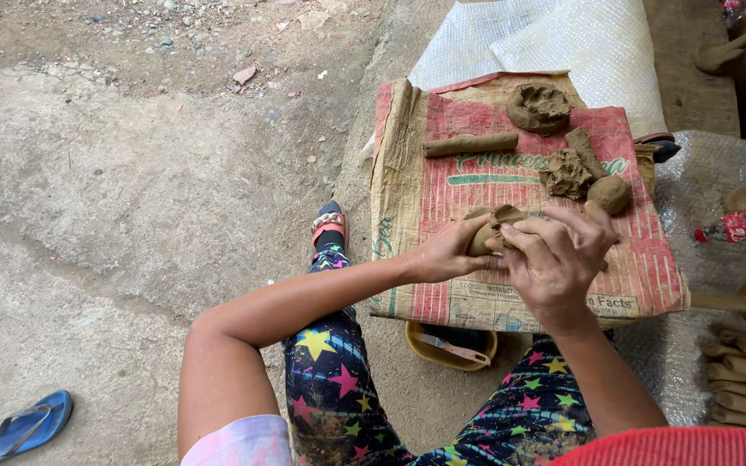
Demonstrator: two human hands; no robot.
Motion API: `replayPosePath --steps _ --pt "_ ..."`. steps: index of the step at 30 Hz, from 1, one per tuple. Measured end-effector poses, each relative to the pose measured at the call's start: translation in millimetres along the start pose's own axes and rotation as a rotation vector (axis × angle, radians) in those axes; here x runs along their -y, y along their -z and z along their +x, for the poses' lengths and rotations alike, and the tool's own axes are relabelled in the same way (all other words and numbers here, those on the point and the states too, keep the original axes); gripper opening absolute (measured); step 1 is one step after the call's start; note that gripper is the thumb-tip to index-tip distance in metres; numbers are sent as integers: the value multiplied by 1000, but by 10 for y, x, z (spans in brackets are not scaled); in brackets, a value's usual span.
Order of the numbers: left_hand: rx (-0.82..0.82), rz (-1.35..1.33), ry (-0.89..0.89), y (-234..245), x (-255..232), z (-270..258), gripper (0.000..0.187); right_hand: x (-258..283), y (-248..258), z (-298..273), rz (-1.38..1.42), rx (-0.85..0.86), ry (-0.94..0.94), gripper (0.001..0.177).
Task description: The person shapes and joins pieces of clay by hand to create a mushroom-shaped object on a low work surface.
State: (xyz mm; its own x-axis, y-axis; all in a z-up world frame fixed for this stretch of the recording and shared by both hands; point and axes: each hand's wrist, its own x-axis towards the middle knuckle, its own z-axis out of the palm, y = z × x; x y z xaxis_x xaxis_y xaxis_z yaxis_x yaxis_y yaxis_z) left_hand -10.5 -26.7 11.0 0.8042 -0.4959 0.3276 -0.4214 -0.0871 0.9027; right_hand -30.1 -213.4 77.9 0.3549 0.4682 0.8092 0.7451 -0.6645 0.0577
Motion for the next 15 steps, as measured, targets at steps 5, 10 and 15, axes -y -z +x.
replayPosePath --steps 5,10,15 --pt "65 -280 285 45 -149 0 68 -341 7 -29 412 40 -259 30" --pt "117 -156 261 41 -193 20 65 -335 6 -35 424 2 -217 18" --pt "103 -402 296 -3 -169 14 59 -308 -159 81 299 -51 -134 20"
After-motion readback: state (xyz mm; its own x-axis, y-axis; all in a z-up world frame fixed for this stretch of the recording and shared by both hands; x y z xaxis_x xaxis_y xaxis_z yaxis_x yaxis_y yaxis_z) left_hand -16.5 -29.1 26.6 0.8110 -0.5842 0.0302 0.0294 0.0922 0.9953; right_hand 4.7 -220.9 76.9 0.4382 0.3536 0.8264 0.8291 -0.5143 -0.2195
